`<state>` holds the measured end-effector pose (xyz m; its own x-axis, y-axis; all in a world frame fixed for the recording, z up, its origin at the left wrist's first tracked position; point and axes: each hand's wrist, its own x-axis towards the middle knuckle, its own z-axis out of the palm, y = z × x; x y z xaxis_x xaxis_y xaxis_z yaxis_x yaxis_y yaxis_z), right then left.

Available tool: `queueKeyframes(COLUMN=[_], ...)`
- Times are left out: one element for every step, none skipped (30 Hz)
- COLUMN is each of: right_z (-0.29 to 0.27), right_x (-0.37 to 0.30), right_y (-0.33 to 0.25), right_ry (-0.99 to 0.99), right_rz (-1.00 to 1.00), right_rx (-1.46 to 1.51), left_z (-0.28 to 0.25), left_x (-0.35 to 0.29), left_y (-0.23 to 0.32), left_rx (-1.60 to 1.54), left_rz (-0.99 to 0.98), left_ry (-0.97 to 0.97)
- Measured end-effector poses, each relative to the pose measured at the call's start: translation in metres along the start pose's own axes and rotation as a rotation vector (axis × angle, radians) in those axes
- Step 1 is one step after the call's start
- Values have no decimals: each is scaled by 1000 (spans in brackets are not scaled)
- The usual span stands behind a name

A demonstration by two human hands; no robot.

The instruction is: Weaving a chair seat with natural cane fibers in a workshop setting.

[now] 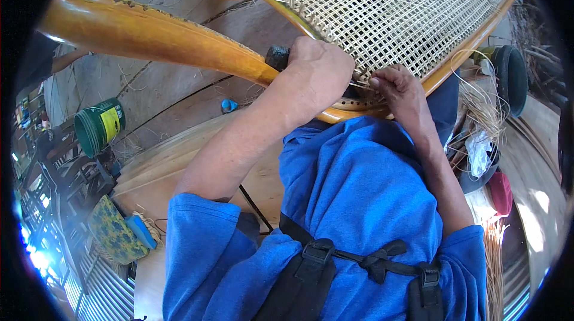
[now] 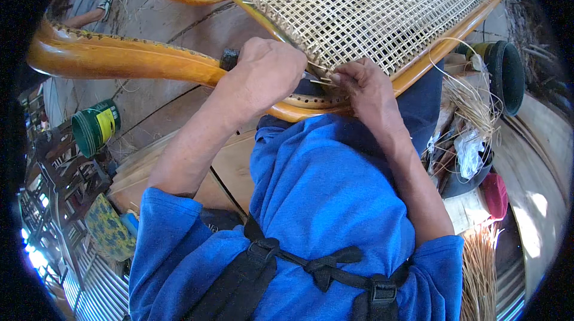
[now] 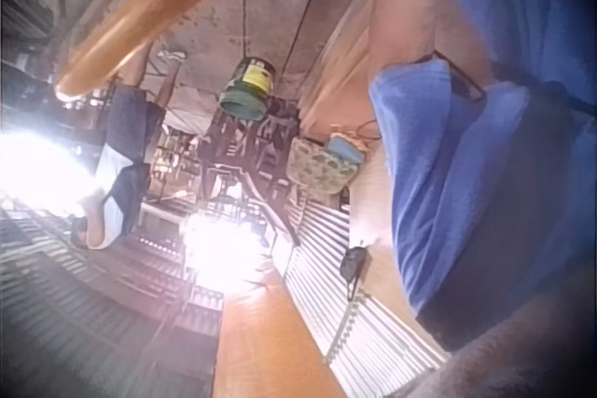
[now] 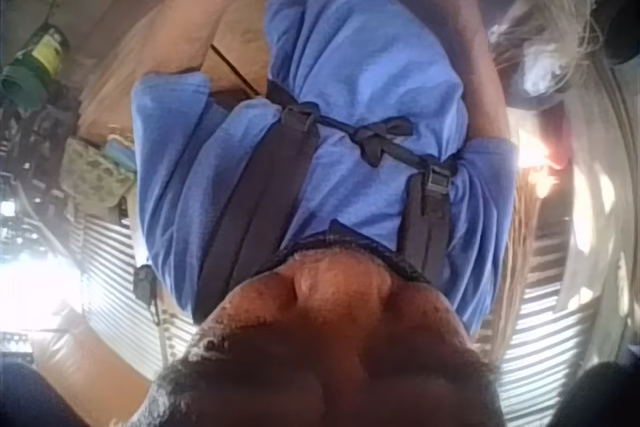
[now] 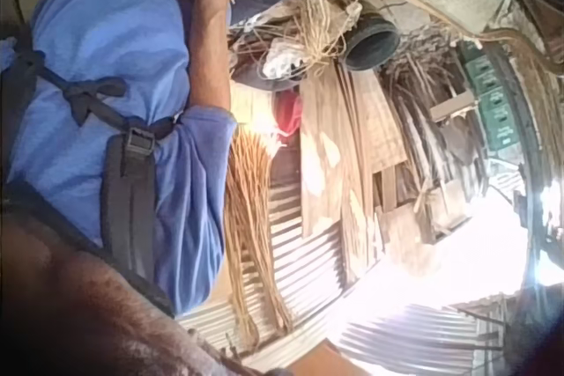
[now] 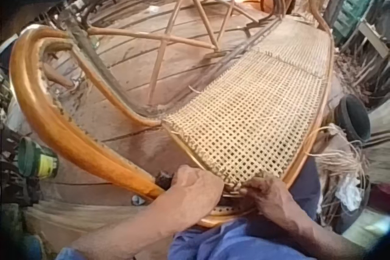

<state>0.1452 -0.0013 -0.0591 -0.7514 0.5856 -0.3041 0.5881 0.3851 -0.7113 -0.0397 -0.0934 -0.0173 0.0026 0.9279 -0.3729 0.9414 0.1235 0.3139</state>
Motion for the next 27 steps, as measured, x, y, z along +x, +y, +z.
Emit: queueKeyframes(right_z=[-2,-4,-6,-8,-10,-14,-17,-19,-20,-22,-22,-22,-22,-22,-22,-22,-22,-23,-24,-25,-26,-26,-27,-26,-26,-23,-21], right_x=[0,1,3,6,8,12,15,19,22,25,28,32,34,37,40,42,44,47,50,52,54,56,58,59,60,59,58], right_y=[-1,-3,-5,-7,-9,-12,-14,-17,-19,-21,-22,-22,-22,-22,-21,-19,-18,-16,-15,-13,-12,-11,-10,-9,-8,-7,-6], right_ry=[-29,-52,-72,-106,-151,-207,-263,-288,-314,-339,-373,-379,-395,-409,-410,-412,-421,-451,-486,-516,-542,-558,-575,-592,-614,-591,-568], right_rz=[53,84,126,165,206,245,283,291,301,312,321,319,320,322,316,311,298,304,300,279,195,94,65,35,76,71,68], right_rx=[12,27,33,47,34,25,17,-44,-106,-169,-229,-236,-239,-244,-228,-210,-199,-193,-192,-190,-151,-110,-130,-149,-229,-297,-365], left_z=[1,2,3,3,4,5,5,6,7,8,9,10,11,11,11,11,10,8,7,4,2,0,-2,-3,-3,-3,-2], left_x=[0,0,0,1,1,1,2,2,4,5,6,6,7,7,7,8,8,9,10,11,14,16,16,17,16,16,14], left_y=[0,-1,-1,-2,-3,-3,-4,-4,-4,-3,-3,-3,-3,-4,-5,-5,-6,-7,-7,-7,-6,-5,-5,-5,-5,-5,-5], left_rx=[-6,9,15,23,21,19,18,20,21,21,31,43,53,44,35,26,28,29,29,39,47,58,56,55,62,60,65], left_rz=[0,2,4,4,11,18,25,24,24,26,28,29,35,33,31,29,38,45,40,25,2,-15,-16,-15,-23,-15,-13], left_ry=[2,0,-2,-4,8,23,38,29,19,9,10,10,4,7,13,16,13,10,-18,-75,-157,-216,-236,-233,-237,-220,-209])
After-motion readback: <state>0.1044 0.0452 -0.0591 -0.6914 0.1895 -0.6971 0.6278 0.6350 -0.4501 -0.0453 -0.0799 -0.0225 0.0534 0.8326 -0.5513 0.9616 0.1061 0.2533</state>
